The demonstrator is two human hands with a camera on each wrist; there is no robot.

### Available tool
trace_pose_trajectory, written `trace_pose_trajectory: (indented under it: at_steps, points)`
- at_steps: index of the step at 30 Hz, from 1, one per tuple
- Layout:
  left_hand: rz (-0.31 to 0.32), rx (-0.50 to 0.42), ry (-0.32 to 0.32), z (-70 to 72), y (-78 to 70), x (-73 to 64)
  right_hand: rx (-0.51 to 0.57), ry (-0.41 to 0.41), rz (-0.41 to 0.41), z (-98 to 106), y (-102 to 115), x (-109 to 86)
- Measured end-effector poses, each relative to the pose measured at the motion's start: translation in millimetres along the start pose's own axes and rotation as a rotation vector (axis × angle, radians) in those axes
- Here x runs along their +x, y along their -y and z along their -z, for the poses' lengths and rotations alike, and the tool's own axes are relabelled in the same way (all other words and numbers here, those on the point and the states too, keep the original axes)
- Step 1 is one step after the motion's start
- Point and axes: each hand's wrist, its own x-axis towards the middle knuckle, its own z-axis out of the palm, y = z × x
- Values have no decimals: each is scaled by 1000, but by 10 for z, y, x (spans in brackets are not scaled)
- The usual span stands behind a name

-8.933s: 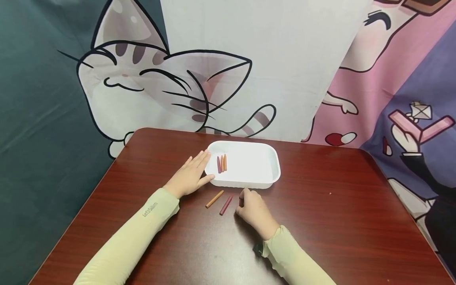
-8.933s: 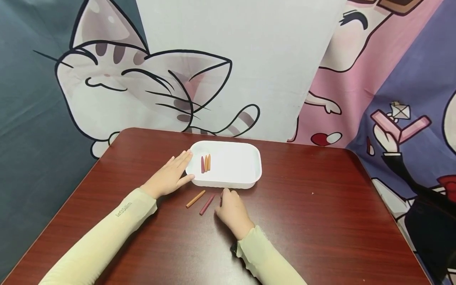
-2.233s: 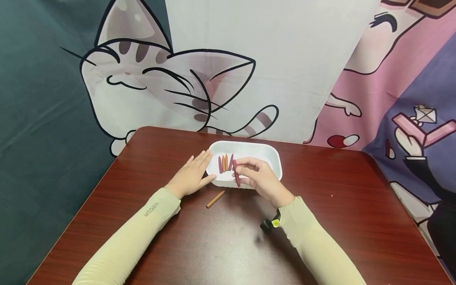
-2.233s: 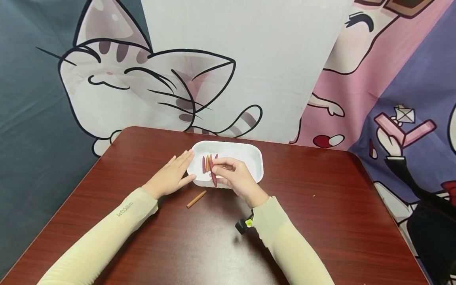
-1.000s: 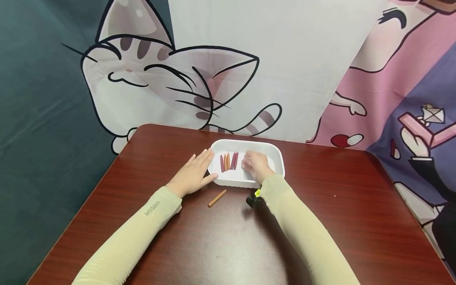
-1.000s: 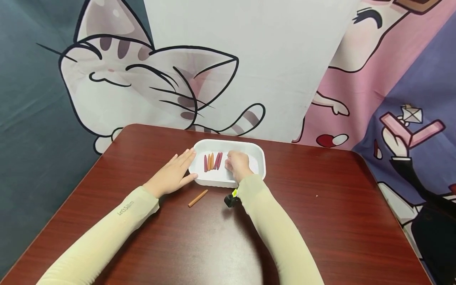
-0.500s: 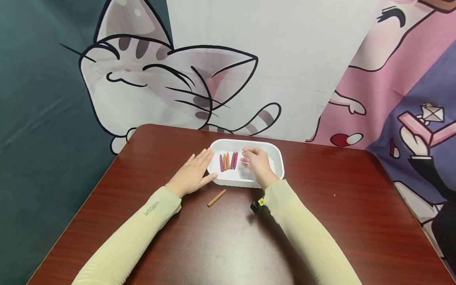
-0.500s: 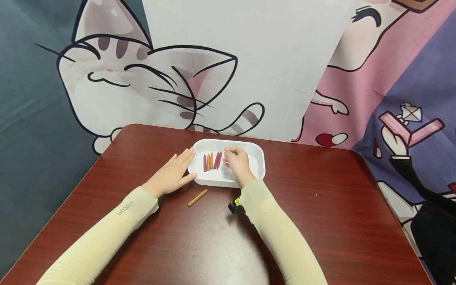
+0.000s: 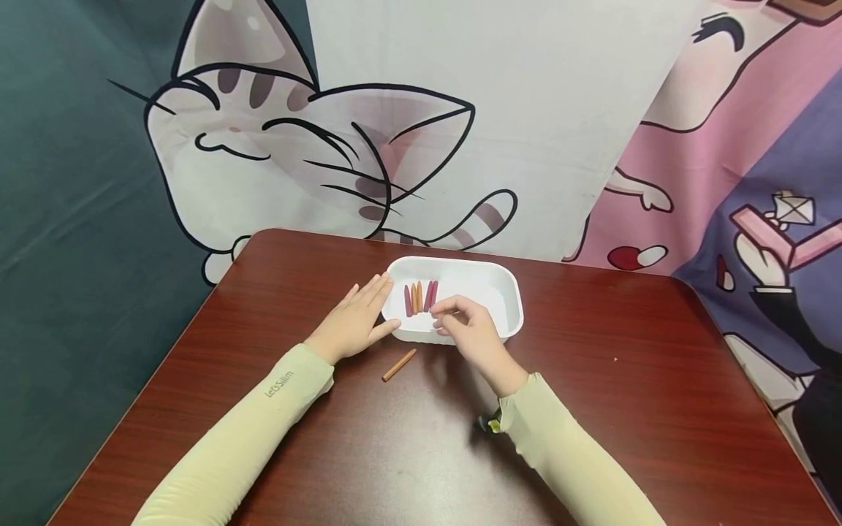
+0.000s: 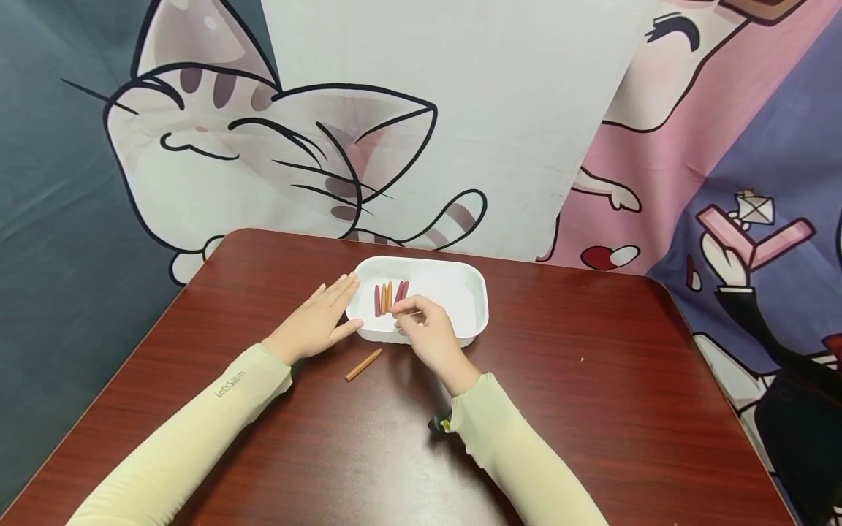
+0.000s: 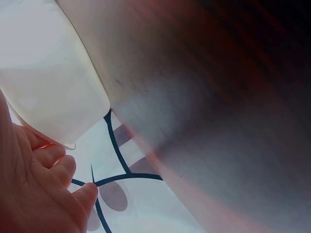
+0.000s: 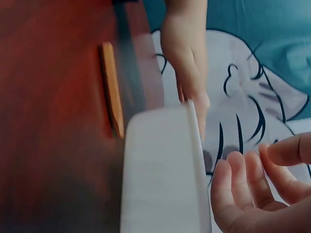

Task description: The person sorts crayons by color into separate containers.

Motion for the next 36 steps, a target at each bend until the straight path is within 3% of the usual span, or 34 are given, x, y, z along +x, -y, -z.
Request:
trace_pose_trajectory:
  at_steps: [4, 10, 14, 22, 32, 36]
  points:
    - [-7, -4, -14, -2, 8, -8, -85, 100, 53, -69, -52, -129]
    - [-7, -5, -8, -9, 21, -5, -439, 231, 231, -175, -142, -239]
    - [-3, 2, -5, -7, 22, -12, -584, 340, 354, -261, -168, -230]
    - [-7, 6, -1, -1, 12, -18, -727, 505, 415, -401, -228, -123]
    - [-22, 5, -20, 9, 0, -30, -814, 630, 484, -472, -250, -10]
    - [-22, 3, -21, 20, -6, -27, -866, 642, 541, -477, -258, 5]
